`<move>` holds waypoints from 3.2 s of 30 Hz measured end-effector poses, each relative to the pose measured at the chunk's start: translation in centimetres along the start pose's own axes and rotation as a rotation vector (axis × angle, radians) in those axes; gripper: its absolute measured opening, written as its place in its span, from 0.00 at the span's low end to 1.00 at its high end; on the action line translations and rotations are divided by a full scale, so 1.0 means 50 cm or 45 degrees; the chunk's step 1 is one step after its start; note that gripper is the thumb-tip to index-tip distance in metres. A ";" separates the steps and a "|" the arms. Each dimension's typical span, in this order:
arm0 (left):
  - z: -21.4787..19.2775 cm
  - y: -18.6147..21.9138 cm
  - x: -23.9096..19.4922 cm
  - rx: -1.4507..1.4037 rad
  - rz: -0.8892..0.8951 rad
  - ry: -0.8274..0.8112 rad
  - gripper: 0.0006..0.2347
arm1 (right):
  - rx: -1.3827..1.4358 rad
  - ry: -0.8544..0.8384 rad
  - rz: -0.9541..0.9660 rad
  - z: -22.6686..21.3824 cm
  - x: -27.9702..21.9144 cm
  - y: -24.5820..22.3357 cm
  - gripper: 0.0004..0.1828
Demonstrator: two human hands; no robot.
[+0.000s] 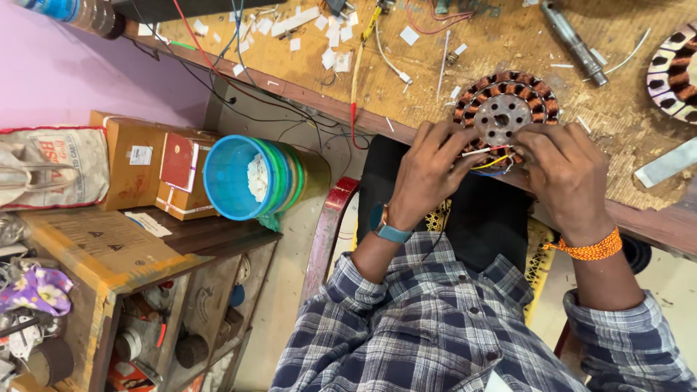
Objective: The person works on a circular motor stator, stripping wire insulation with a utility knife, twisting wires together, and securing connections with white tape. They use pliers and a screwdriver to adjust and tighten components on the stator.
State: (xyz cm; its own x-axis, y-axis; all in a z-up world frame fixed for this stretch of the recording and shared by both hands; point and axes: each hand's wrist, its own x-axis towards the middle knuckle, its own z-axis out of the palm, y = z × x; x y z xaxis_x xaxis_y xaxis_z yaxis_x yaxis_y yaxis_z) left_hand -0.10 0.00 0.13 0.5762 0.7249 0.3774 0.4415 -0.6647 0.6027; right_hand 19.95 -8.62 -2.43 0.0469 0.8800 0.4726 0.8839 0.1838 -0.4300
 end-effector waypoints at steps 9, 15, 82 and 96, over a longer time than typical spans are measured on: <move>0.028 0.032 -0.002 0.189 0.087 0.042 0.08 | -0.052 -0.024 -0.080 -0.021 0.017 0.005 0.11; 0.037 0.017 0.028 0.063 0.163 -0.013 0.08 | -0.109 -0.037 -0.119 -0.028 0.028 0.008 0.11; 0.030 0.014 0.021 -0.250 -0.138 -0.049 0.07 | 0.115 -0.038 -0.045 -0.023 0.032 0.012 0.12; 0.029 -0.007 0.011 -0.287 -0.313 -0.138 0.08 | 0.154 -0.028 -0.007 -0.013 0.020 0.017 0.10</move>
State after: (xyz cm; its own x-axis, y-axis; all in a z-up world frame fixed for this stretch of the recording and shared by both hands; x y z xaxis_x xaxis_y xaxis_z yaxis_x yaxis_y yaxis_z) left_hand 1.05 0.39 -0.88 0.5463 0.8271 0.1320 0.4205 -0.4071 0.8108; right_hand 21.04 -7.87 -1.82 0.0306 0.8880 0.4589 0.8216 0.2391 -0.5175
